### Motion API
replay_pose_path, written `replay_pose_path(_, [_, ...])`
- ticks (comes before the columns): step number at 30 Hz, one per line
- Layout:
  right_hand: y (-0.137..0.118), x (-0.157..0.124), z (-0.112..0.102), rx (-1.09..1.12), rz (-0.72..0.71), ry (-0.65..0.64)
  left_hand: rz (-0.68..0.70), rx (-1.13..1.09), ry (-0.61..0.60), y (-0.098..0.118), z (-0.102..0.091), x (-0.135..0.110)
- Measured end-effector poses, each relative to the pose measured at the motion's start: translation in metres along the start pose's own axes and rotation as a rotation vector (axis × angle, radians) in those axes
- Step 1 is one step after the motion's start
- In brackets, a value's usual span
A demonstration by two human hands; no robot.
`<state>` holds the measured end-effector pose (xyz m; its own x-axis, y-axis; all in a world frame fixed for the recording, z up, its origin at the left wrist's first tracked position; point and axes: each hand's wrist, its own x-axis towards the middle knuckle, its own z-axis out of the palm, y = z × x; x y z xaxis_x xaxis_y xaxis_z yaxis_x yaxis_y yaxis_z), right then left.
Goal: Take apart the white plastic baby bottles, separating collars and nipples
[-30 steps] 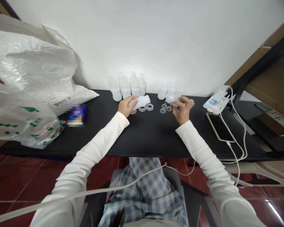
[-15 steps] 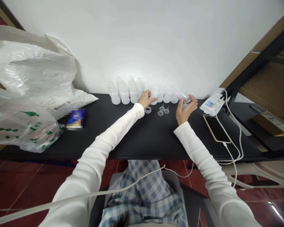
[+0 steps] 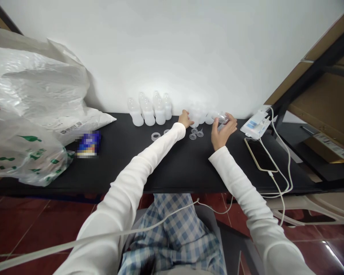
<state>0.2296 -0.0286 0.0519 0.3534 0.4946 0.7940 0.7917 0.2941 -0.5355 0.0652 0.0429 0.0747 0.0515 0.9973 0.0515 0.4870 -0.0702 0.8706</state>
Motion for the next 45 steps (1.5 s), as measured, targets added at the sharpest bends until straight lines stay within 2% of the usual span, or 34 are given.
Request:
replay_pose_path(3, [-0.001,-0.001,0.001,-0.007,-0.024,-0.009,-0.013,-0.019,0.044,0.002,0.005,-0.004])
replay_pose_path(6, [-0.004,-0.005,0.003,0.004,-0.066,-0.066,0.099,-0.123,0.104,0.0,0.004,-0.018])
replay_pose_path(7, [-0.006,-0.006,0.003,0.014,-0.083,-0.096,0.157,-0.185,0.092,-0.002,0.002,-0.025])
replay_pose_path(11, [-0.013,-0.015,0.007,0.109,-0.111,-0.233,0.372,-0.355,-0.091,-0.015,-0.006,-0.055])
replay_pose_path(15, [-0.018,-0.024,0.009,0.257,-0.042,-0.358,0.426,-0.414,-0.127,-0.029,-0.013,-0.074])
replay_pose_path(17, [-0.02,-0.026,0.009,0.352,0.02,-0.454,0.431,-0.46,-0.147,-0.035,-0.015,-0.079])
replay_pose_path(20, [-0.024,-0.027,0.007,0.465,0.083,-0.594,0.405,-0.511,-0.113,-0.04,-0.015,-0.083])
replay_pose_path(23, [-0.027,-0.029,0.006,0.466,0.036,-0.628,0.316,-0.581,-0.077,-0.043,-0.015,-0.086])
replay_pose_path(26, [-0.027,-0.032,0.009,0.389,-0.095,-0.594,0.246,-0.657,-0.058,-0.041,-0.015,-0.092])
replay_pose_path(32, [-0.021,-0.029,0.014,0.203,-0.424,-0.542,0.199,-0.753,-0.066,-0.034,-0.023,-0.094])
replay_pose_path(37, [-0.021,-0.023,0.005,0.238,-0.792,-0.672,0.106,-0.8,0.024,-0.044,-0.031,-0.083])
replay_pose_path(39, [-0.024,-0.027,0.004,0.286,-0.866,-0.704,0.131,-0.729,0.024,-0.051,-0.029,-0.082])
replay_pose_path(42, [-0.026,-0.039,0.009,0.356,-0.784,-0.732,0.182,-0.621,-0.015,-0.06,-0.016,-0.086])
replay_pose_path(45, [-0.025,-0.048,0.016,0.496,-0.586,-0.78,0.157,-0.588,-0.018,-0.065,-0.005,-0.091])
